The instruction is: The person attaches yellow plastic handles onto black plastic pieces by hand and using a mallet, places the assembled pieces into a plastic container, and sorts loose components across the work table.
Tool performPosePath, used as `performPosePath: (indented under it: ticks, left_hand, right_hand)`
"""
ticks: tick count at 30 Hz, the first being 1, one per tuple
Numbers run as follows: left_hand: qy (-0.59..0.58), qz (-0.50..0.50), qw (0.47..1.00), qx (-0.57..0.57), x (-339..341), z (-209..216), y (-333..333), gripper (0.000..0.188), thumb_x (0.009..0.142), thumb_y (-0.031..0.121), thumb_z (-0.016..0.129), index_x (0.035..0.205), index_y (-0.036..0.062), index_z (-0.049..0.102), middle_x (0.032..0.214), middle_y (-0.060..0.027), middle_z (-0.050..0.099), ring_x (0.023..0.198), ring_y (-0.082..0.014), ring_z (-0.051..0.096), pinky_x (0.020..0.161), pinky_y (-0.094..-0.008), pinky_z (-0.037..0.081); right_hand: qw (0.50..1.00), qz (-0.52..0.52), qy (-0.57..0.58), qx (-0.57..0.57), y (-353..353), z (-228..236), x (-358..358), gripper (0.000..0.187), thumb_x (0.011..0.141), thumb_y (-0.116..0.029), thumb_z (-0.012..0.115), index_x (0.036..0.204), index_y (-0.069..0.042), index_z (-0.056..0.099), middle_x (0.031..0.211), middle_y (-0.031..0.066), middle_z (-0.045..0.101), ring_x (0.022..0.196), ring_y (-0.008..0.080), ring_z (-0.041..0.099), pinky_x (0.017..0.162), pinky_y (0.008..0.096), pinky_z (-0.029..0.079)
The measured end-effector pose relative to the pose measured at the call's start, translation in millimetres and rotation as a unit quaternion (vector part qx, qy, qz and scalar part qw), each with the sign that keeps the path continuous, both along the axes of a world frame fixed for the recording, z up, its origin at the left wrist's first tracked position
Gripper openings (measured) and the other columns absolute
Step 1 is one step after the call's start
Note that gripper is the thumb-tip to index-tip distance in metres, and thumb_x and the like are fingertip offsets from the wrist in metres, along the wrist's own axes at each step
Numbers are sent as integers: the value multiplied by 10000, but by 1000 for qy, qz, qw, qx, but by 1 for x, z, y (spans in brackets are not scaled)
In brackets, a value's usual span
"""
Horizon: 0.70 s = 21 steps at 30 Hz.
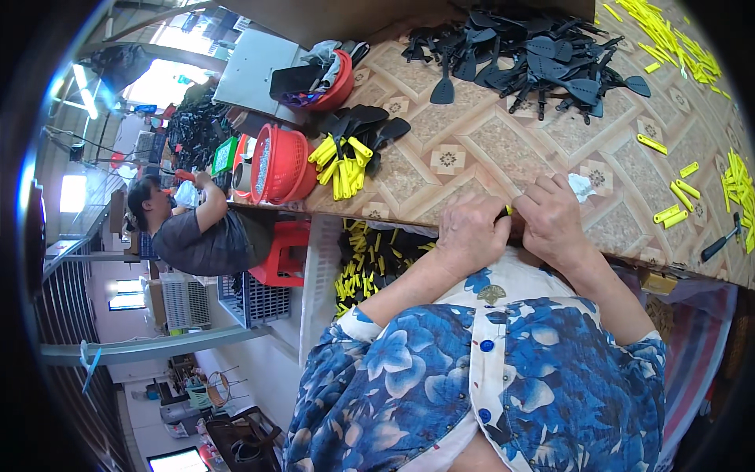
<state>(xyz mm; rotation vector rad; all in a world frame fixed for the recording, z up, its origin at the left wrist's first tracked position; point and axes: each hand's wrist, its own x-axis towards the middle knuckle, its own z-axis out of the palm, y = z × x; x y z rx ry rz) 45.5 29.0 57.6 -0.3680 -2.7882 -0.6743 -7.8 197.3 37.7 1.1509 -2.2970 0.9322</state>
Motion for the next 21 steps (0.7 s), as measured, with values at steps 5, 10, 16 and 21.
performPosePath:
  ticks: [5,10,16,21]
  left_hand:
    - [29,-6,1000,7,1,2,-1,85,728,127,679,704,65,626,715,-131,648,752,-322,637,733,-441,467]
    - [13,-5,1000,-8,3,0,-2,84,727,131,679,698,70,629,712,-133,650,755,-317,639,730,-437,457]
    - [54,0,998,-31,4,-6,5,117,727,151,697,790,75,634,774,-117,632,814,-306,600,745,-442,424]
    - [143,-40,986,-78,-7,-13,-1,114,727,134,664,823,95,616,772,-113,570,789,-333,546,720,-453,400]
  right_hand:
    - [1000,-4,10,6,-2,-1,2,117,575,-57,629,668,-59,559,696,101,543,716,286,535,679,404,403]
    - [1000,-6,1,5,-6,3,5,115,573,-59,634,647,-60,545,677,102,542,703,290,538,662,408,406]
    - [999,-46,-20,-16,-2,-8,5,92,609,-52,635,656,-58,556,682,109,567,703,307,558,669,414,428]
    - [995,-75,-44,-42,7,-21,-6,33,666,-68,593,692,-85,582,684,114,586,693,333,592,624,449,454]
